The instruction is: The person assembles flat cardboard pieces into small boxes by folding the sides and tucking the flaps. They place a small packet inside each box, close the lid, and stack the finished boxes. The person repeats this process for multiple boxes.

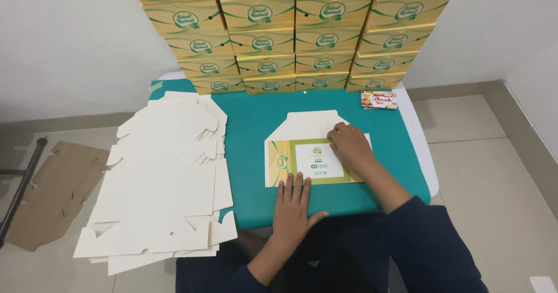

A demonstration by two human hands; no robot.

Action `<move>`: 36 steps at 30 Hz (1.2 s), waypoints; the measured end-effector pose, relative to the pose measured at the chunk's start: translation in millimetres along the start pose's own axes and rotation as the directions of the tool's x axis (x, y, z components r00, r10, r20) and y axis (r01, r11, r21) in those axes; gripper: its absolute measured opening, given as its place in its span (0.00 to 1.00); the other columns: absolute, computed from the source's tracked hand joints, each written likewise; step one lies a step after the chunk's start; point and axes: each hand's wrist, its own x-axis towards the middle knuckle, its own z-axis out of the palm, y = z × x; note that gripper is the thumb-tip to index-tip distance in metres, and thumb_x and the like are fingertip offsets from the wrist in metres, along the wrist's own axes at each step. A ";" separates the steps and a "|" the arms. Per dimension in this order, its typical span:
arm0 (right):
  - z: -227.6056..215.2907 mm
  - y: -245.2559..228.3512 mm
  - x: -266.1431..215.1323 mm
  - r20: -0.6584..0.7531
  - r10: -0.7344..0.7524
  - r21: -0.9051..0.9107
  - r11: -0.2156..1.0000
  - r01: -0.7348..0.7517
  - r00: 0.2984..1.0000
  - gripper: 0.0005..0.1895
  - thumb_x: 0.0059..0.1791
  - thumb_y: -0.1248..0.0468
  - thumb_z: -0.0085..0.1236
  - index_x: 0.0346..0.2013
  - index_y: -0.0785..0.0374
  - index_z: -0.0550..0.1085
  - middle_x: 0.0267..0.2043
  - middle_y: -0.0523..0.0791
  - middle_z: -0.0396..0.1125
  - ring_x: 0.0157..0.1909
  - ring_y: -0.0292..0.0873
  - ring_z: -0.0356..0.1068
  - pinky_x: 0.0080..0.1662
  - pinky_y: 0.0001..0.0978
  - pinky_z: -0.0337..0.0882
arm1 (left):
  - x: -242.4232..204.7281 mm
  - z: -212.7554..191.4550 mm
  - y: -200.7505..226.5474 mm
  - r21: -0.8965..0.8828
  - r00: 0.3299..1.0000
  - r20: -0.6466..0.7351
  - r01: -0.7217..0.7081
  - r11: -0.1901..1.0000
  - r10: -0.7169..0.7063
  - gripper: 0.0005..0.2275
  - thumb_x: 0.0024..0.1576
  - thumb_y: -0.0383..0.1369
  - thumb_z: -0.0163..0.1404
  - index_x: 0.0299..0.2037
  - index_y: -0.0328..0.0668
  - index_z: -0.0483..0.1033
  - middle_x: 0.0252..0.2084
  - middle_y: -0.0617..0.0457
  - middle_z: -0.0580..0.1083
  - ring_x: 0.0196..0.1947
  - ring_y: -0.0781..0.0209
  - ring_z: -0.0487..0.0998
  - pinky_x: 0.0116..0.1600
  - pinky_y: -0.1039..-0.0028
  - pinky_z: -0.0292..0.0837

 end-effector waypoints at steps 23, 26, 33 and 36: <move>-1.4 -82.5 -124.0 -0.536 -0.159 0.082 0.968 0.239 0.829 0.11 0.46 0.72 0.49 0.40 0.72 0.73 0.41 0.51 0.69 0.50 0.53 0.68 0.52 0.42 0.71 | -10.2 -0.4 2.0 0.171 0.993 0.113 -0.037 0.985 0.018 0.50 0.40 0.69 0.41 0.69 0.45 0.45 0.71 0.46 0.48 0.71 0.46 0.45 0.70 0.56 0.41; -4.0 -57.2 -136.1 -0.619 -0.035 0.084 0.990 0.111 0.784 0.05 0.41 0.74 0.52 0.30 0.66 0.74 0.34 0.47 0.70 0.44 0.50 0.71 0.40 0.36 0.73 | -9.5 -4.9 -0.9 0.174 0.990 0.135 -0.073 0.982 0.049 0.47 0.45 0.68 0.36 0.70 0.45 0.44 0.71 0.48 0.49 0.71 0.47 0.46 0.69 0.59 0.43; -8.1 -48.6 -150.1 -0.576 0.034 0.221 0.969 0.115 0.817 0.13 0.44 0.69 0.54 0.43 0.66 0.71 0.45 0.49 0.65 0.55 0.53 0.64 0.61 0.53 0.61 | 5.6 -28.5 -28.3 -0.144 0.989 0.119 0.110 0.983 -0.093 0.39 0.51 0.62 0.42 0.66 0.45 0.52 0.67 0.45 0.55 0.65 0.47 0.57 0.60 0.57 0.57; -13.2 -36.9 -156.6 -0.520 0.167 0.280 0.960 -0.017 0.838 0.30 0.43 0.57 0.59 0.56 0.61 0.61 0.60 0.50 0.55 0.67 0.56 0.51 0.67 0.60 0.46 | 4.2 -33.2 -47.4 -0.119 0.934 0.086 0.355 0.927 -0.346 0.43 0.50 0.61 0.42 0.67 0.36 0.46 0.70 0.39 0.49 0.68 0.44 0.51 0.64 0.55 0.51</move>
